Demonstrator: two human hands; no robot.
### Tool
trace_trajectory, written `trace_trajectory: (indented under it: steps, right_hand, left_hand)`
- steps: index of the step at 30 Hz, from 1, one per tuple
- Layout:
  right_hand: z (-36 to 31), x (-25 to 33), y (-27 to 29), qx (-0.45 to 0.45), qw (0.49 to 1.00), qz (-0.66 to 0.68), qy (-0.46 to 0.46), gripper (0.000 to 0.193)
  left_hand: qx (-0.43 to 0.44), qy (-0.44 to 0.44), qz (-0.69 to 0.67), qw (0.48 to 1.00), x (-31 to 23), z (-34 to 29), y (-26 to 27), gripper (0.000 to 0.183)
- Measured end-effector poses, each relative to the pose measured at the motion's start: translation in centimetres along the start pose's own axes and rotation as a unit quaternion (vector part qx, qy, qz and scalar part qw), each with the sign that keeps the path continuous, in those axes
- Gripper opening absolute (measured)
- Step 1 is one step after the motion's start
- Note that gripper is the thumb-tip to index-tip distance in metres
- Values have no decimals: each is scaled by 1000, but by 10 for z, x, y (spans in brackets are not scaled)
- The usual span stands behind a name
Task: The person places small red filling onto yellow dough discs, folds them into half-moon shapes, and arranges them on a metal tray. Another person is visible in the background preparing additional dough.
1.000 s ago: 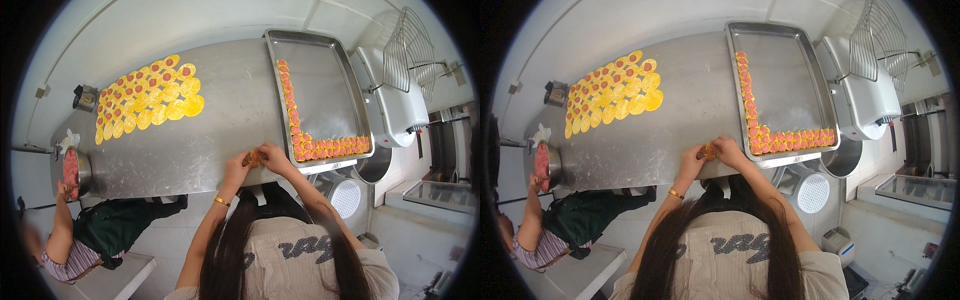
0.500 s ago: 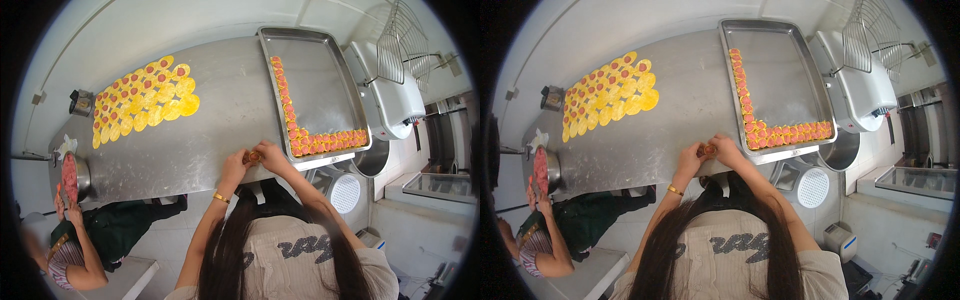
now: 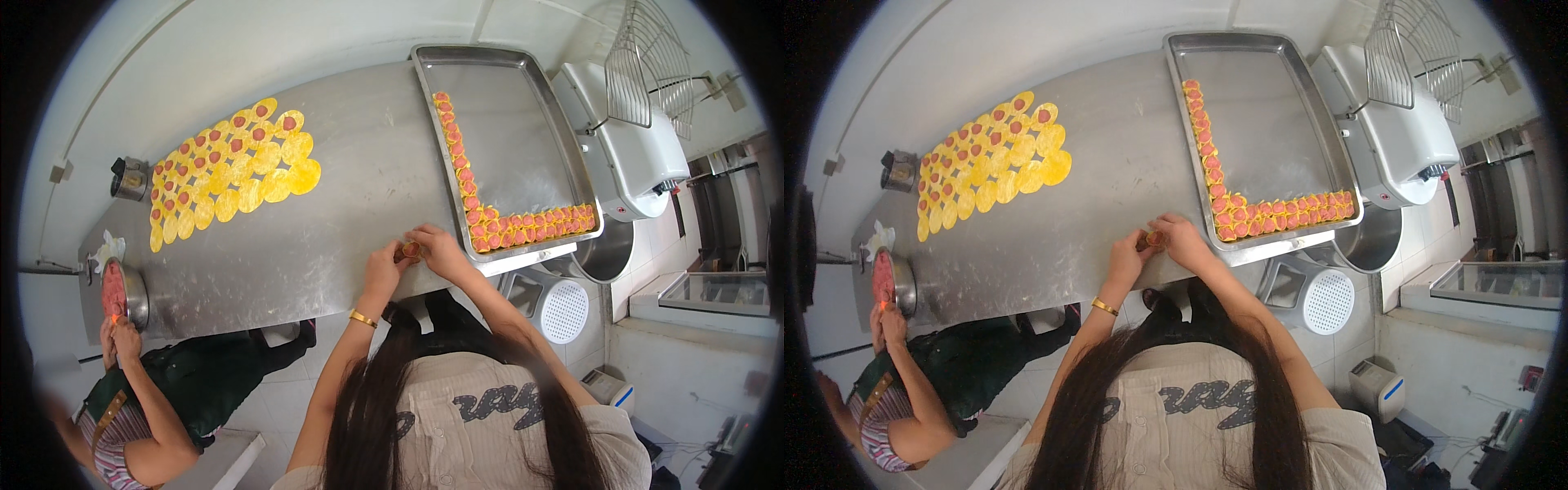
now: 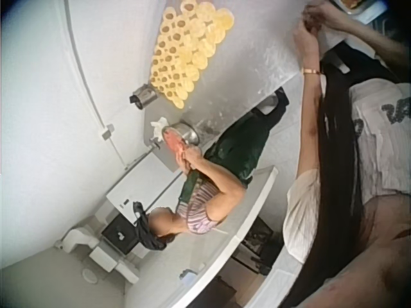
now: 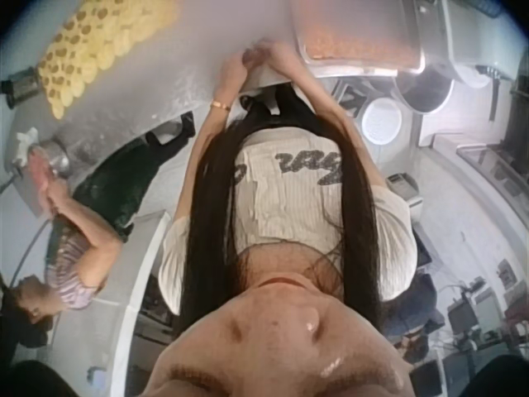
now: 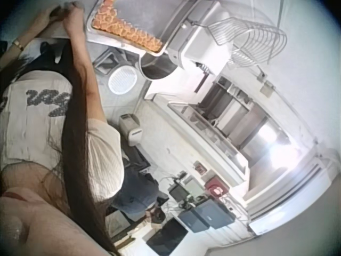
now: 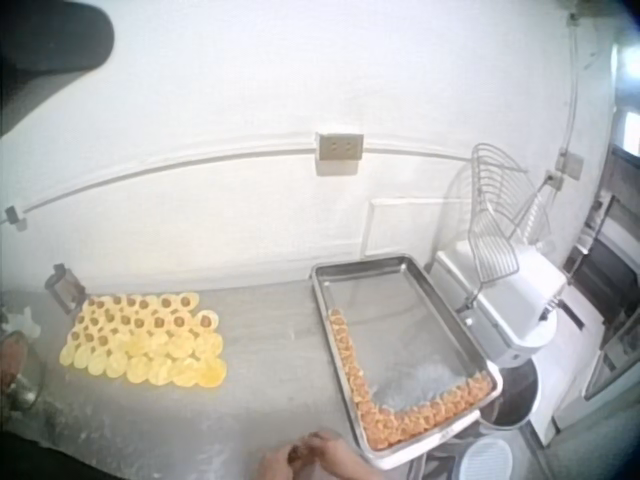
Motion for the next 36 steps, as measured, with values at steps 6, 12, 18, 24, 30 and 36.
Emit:
trace_trajectory:
  steps: [6, 12, 18, 24, 30, 36]
  right_hand:
    - [0, -8, -5, 21, 997, -57, -38, 33]
    - [8, -6, -4, -2, 1000, -13, -22, 31]
    - [5, -6, -4, 34, 994, -76, -64, 33]
    - [11, 0, 0, -9, 998, -41, -39, 31]
    - [14, 1, -9, 27, 994, -83, -66, 27]
    - [10, 5, -11, 8, 998, -66, 0, 34]
  left_hand:
    - [-17, -21, 4, 1000, 2, 3, 2, 26]
    - [-22, -21, -2, 1000, 0, 7, 2, 26]
    - [-23, -41, -25, 999, -5, 7, 8, 31]
    - [-23, -23, -32, 999, -1, 6, 6, 31]
    - [-50, -44, -22, 997, -2, 10, 6, 28]
    - [-41, -11, -12, 999, -5, 4, 5, 22]
Point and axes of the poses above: each hand's wrist, its own z-axis towards the middle knuckle, its own y-axis out of the back of the hand, x = y × z, the point moved 5 cm from there along z, towards the middle knuckle, and after that the axes turned 2 degrees about -y, right-handed, at the moved point
